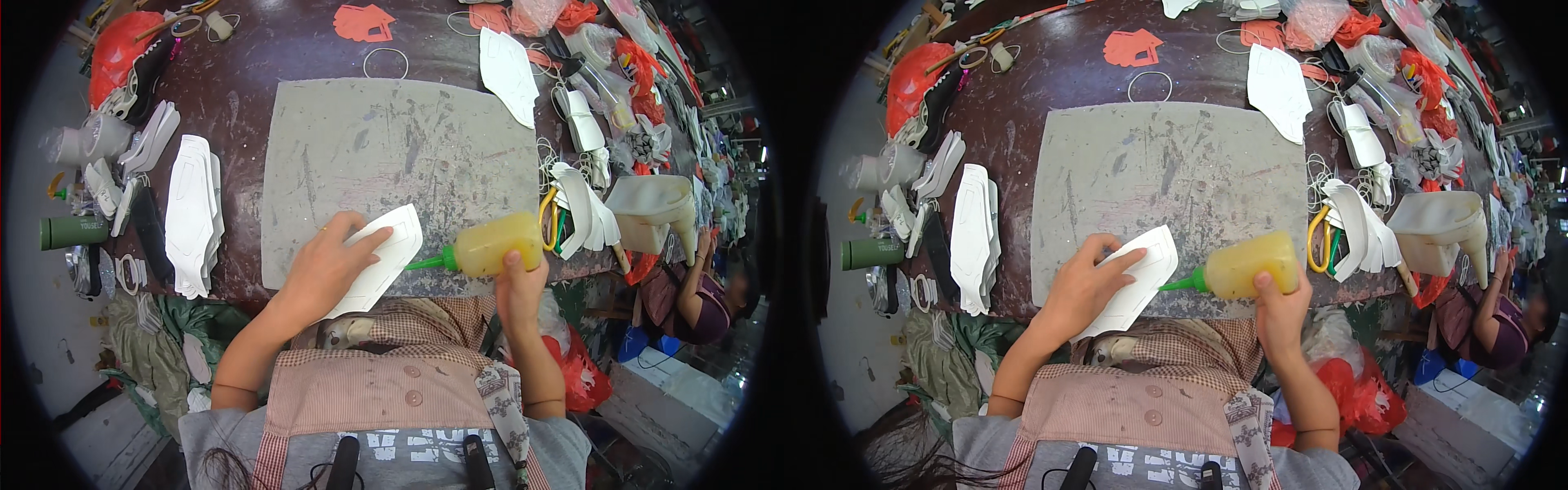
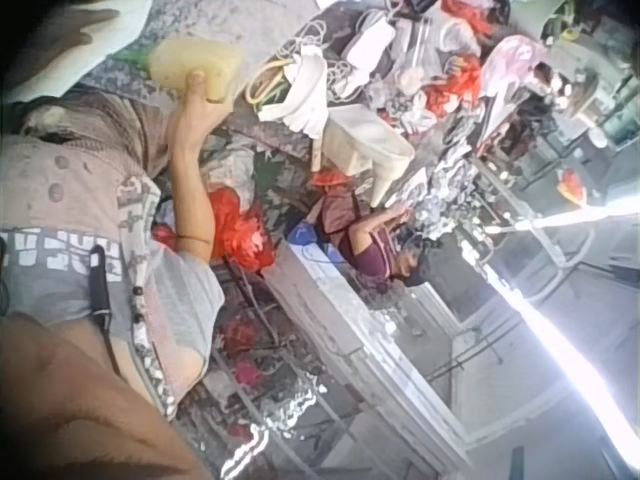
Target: The person assembles white fabric face masks by hand. They pick up white fabric pieces, place them on a work surface, and apply adhesive from a squeeze bottle to the edges. The person then folds the fabric pieces to form the mask shape and stacks the finished units.
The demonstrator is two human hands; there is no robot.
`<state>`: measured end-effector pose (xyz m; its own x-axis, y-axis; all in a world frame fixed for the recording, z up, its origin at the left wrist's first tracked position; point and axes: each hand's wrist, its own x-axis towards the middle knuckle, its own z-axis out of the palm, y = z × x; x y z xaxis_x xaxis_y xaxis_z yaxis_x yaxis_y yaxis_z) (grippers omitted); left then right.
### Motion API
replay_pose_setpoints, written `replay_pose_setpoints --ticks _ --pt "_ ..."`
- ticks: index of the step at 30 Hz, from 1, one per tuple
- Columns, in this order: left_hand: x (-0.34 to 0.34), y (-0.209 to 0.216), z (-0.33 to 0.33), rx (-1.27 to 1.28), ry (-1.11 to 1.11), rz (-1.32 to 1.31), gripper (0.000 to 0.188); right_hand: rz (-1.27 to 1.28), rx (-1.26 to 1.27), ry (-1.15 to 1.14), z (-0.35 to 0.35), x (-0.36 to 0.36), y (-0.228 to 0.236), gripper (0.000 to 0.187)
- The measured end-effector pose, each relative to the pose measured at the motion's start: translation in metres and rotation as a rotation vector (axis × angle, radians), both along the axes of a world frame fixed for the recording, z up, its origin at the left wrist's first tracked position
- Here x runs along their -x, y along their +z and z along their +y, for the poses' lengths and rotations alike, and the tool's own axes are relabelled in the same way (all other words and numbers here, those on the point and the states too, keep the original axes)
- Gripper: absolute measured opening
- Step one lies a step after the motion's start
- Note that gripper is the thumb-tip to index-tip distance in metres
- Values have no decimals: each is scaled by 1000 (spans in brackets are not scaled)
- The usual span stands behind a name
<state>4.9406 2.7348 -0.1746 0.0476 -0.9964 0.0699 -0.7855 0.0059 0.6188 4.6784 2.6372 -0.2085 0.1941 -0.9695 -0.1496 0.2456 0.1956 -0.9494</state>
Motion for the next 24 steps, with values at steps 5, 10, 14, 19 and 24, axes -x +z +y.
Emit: replay_pose_setpoints --ticks 5,10,14,19,24 --pt "8 -21 -10 172 148 196 35 -233 -75 -111 -12 0 18 46" --pt "14 -29 -16 244 111 -7 35 -77 2 -52 -34 -6 3 43" --pt "14 -32 -16 254 125 -1 35 -17 -4 -55 -36 -9 6 42" --pt "13 -33 -15 219 114 -15 34 -37 8 -122 -37 -14 4 40" --pt "13 -32 -16 247 122 -15 36 123 77 -73 -12 -9 6 44"
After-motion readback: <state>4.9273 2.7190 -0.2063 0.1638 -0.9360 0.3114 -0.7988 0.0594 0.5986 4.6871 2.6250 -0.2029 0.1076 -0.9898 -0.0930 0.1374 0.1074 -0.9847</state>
